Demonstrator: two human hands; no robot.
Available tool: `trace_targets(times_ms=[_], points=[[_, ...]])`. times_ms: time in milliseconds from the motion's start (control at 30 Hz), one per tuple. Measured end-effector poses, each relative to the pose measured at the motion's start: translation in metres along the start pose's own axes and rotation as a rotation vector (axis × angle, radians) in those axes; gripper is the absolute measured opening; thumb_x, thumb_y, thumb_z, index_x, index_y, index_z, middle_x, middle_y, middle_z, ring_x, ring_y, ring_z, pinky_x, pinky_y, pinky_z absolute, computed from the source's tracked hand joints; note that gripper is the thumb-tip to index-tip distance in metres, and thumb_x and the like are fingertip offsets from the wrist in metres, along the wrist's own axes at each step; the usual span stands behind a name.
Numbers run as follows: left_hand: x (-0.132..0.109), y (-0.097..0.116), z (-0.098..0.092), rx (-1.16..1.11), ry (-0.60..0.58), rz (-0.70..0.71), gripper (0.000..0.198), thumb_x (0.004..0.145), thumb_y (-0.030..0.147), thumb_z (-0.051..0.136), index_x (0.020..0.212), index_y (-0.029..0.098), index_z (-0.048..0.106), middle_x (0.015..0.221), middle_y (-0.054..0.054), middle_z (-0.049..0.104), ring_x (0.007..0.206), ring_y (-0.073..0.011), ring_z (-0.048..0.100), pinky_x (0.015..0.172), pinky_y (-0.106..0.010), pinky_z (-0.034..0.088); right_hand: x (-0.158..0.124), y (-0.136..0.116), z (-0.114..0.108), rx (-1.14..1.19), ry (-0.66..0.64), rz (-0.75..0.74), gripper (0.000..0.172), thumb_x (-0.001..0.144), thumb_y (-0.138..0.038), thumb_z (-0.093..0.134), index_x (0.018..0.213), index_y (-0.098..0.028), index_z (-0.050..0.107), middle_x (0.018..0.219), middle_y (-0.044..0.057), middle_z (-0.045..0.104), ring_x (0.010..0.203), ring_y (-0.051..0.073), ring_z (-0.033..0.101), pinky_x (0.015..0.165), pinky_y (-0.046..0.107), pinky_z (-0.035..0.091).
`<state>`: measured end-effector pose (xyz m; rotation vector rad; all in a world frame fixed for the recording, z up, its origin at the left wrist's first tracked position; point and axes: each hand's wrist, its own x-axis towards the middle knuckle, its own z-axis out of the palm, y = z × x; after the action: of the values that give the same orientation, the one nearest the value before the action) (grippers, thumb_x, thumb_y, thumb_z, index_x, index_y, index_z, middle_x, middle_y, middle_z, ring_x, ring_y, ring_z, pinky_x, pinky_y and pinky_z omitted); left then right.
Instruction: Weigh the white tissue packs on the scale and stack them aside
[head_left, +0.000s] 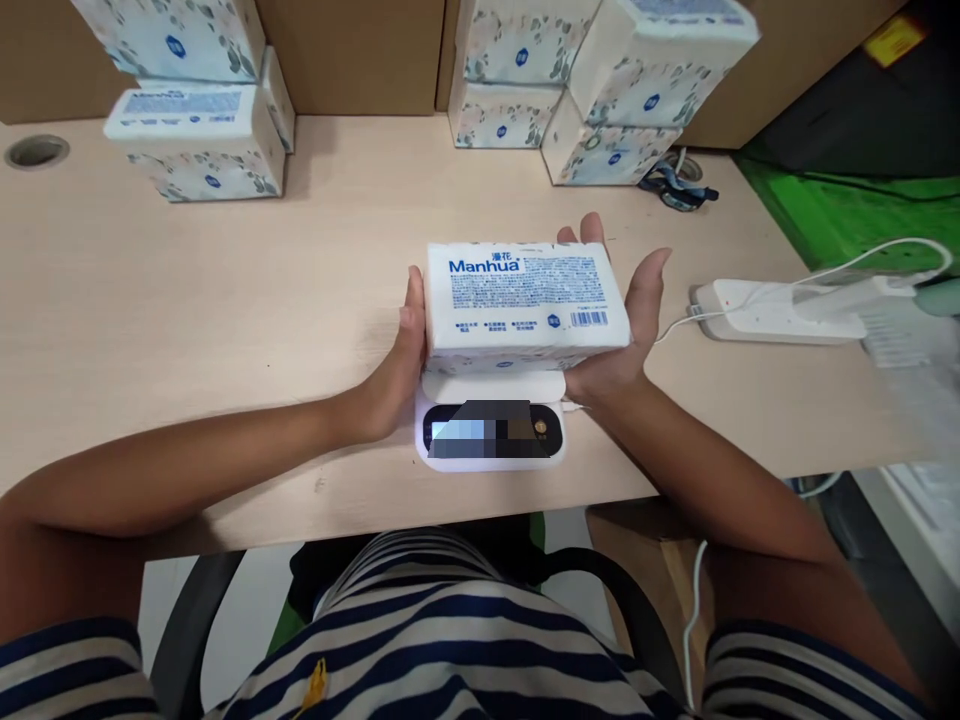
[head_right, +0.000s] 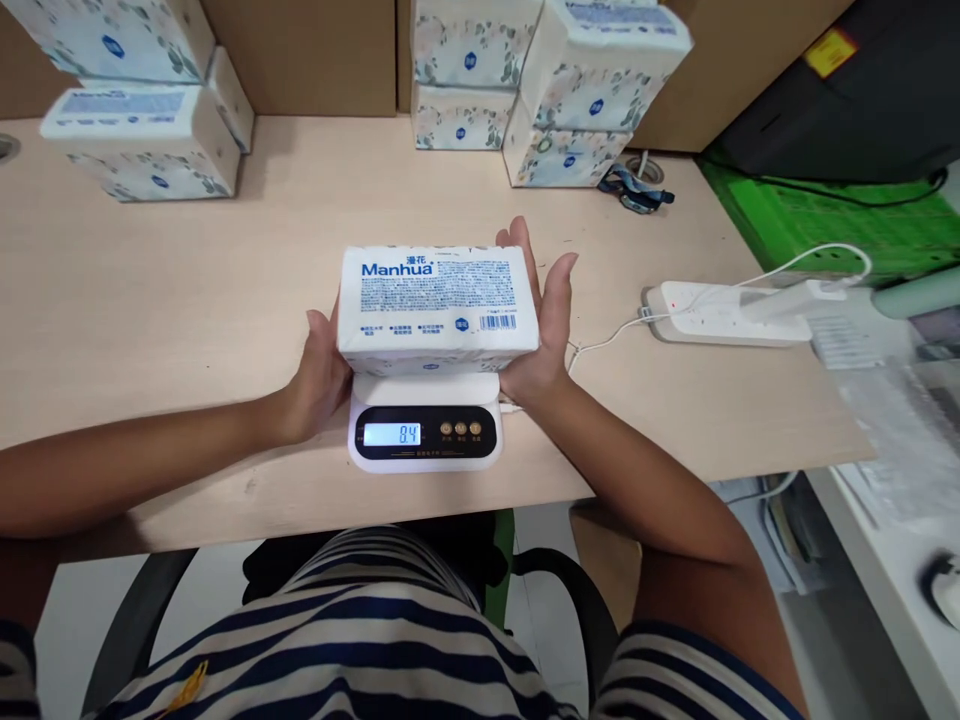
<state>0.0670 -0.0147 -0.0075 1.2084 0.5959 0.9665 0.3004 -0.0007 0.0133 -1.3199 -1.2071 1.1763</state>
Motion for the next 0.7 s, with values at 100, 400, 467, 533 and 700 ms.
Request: trace_targets(times_ms=[100, 400, 467, 533, 700], points=[[0.003, -0.003, 0.0, -0.022, 0.048, -0.008, 0.103, 0.107, 0.099, 0.048, 0.191, 0.039, 0.036, 0.194, -0.004, 0.049, 0.192, -0.0435, 0.014, 0.153, -0.073, 0.032, 0.0, -0.002, 0.001, -0.032, 0.036, -0.003, 0.101, 0.099, -0.106, 0.021, 0.19, -0.062, 0.029, 0.2, -0.012, 0.032, 0.186, 0.036, 0.034, 0.135, 0.066, 0.054], [0.008, -0.004, 0.003, -0.042, 0.339, -0.029, 0.085, 0.113, 0.083, 0.061, 0.187, 0.046, 0.039, 0.188, -0.001, 0.054, 0.19, -0.0487, 0.015, 0.145, -0.079, 0.041, 0.001, -0.005, 0.0, -0.168, 0.059, 0.006, 0.104, 0.095, -0.11, 0.031, 0.189, -0.066, 0.024, 0.196, -0.014, 0.042, 0.186, 0.038, 0.036, 0.135, 0.068, 0.054], [0.008, -0.005, 0.002, -0.056, 0.374, -0.032, 0.086, 0.114, 0.081, 0.062, 0.188, 0.047, 0.036, 0.189, -0.001, 0.053, 0.191, -0.0482, 0.013, 0.146, -0.078, 0.039, 0.001, -0.005, 0.0, -0.12, 0.055, 0.008, 0.106, 0.095, -0.111, 0.028, 0.19, -0.064, 0.026, 0.196, -0.012, 0.043, 0.186, 0.038, 0.036, 0.136, 0.068, 0.053], [0.007, -0.006, 0.001, -0.057, 0.386, -0.026, 0.09, 0.112, 0.082, 0.065, 0.189, 0.046, 0.033, 0.19, -0.003, 0.052, 0.191, -0.0477, 0.012, 0.147, -0.077, 0.038, 0.001, -0.004, 0.001, -0.043, 0.055, 0.01, 0.106, 0.095, -0.111, 0.024, 0.19, -0.063, 0.028, 0.196, -0.011, 0.043, 0.185, 0.038, 0.036, 0.136, 0.069, 0.052], [0.005, -0.017, -0.004, 0.006, 0.473, 0.062, 0.091, 0.108, 0.084, 0.069, 0.186, 0.048, 0.039, 0.189, -0.001, 0.053, 0.192, -0.0446, 0.013, 0.147, -0.076, 0.037, 0.002, -0.003, -0.001, -0.006, 0.041, 0.011, 0.101, 0.098, -0.105, 0.033, 0.189, -0.06, 0.033, 0.195, -0.009, 0.045, 0.184, 0.04, 0.038, 0.133, 0.069, 0.054]])
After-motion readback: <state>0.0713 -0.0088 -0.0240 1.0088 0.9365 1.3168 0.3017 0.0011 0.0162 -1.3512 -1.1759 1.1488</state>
